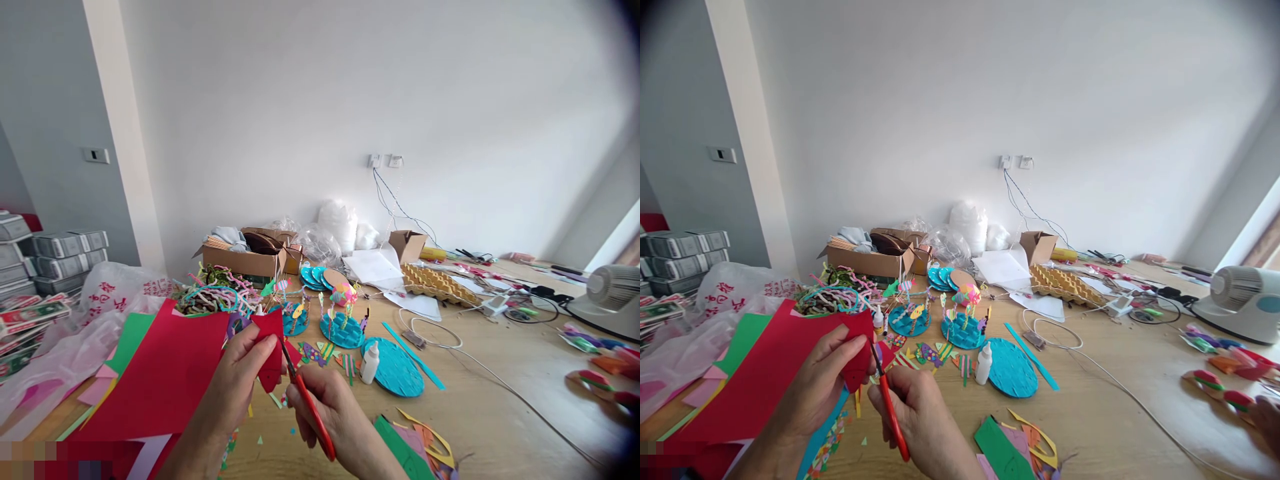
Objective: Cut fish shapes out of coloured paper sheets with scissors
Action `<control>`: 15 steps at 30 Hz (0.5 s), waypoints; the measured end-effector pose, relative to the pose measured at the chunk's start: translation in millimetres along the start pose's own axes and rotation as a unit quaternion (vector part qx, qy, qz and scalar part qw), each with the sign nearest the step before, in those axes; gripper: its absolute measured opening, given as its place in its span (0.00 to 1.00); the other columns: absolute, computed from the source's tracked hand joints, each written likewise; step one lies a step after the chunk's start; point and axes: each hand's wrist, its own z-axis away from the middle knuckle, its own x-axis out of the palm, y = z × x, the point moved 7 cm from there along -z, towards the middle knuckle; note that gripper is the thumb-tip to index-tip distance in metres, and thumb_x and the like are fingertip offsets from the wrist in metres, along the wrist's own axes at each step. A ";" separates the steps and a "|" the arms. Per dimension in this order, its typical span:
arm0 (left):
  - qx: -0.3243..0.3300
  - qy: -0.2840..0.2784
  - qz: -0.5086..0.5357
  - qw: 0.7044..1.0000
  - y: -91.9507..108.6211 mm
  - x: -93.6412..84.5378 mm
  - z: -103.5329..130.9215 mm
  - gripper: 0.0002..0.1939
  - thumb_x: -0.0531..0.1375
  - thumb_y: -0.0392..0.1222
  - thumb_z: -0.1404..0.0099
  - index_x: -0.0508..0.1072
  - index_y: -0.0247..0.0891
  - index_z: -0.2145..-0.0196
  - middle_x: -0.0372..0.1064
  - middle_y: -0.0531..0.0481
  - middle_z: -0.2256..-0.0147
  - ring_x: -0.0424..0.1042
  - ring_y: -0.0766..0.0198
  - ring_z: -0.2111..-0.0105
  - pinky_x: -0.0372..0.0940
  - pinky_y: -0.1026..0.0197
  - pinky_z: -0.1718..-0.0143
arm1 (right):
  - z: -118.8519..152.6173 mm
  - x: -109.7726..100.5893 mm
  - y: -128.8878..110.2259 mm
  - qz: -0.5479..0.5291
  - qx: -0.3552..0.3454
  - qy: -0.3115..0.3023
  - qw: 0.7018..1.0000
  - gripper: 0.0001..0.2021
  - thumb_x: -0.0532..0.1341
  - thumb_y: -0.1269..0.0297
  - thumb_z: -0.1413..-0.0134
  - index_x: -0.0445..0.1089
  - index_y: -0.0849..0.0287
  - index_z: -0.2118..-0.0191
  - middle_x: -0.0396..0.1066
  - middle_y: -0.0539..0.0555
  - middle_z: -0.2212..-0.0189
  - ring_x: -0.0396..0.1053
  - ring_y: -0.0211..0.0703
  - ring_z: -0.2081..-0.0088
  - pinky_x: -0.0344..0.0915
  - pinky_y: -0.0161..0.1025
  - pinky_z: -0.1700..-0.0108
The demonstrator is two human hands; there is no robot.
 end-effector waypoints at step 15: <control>0.010 0.007 -0.022 1.000 7.0 4.2 1.3 0.12 0.61 0.47 0.43 0.69 0.39 0.79 0.69 0.54 0.81 0.67 0.64 0.79 0.62 0.65 0.76 | 0.4 0.3 -4.1 0.013 0.011 0.006 1.000 0.20 0.58 0.48 0.46 0.58 0.58 0.77 0.59 0.43 0.88 0.54 0.29 0.86 0.50 0.27 0.83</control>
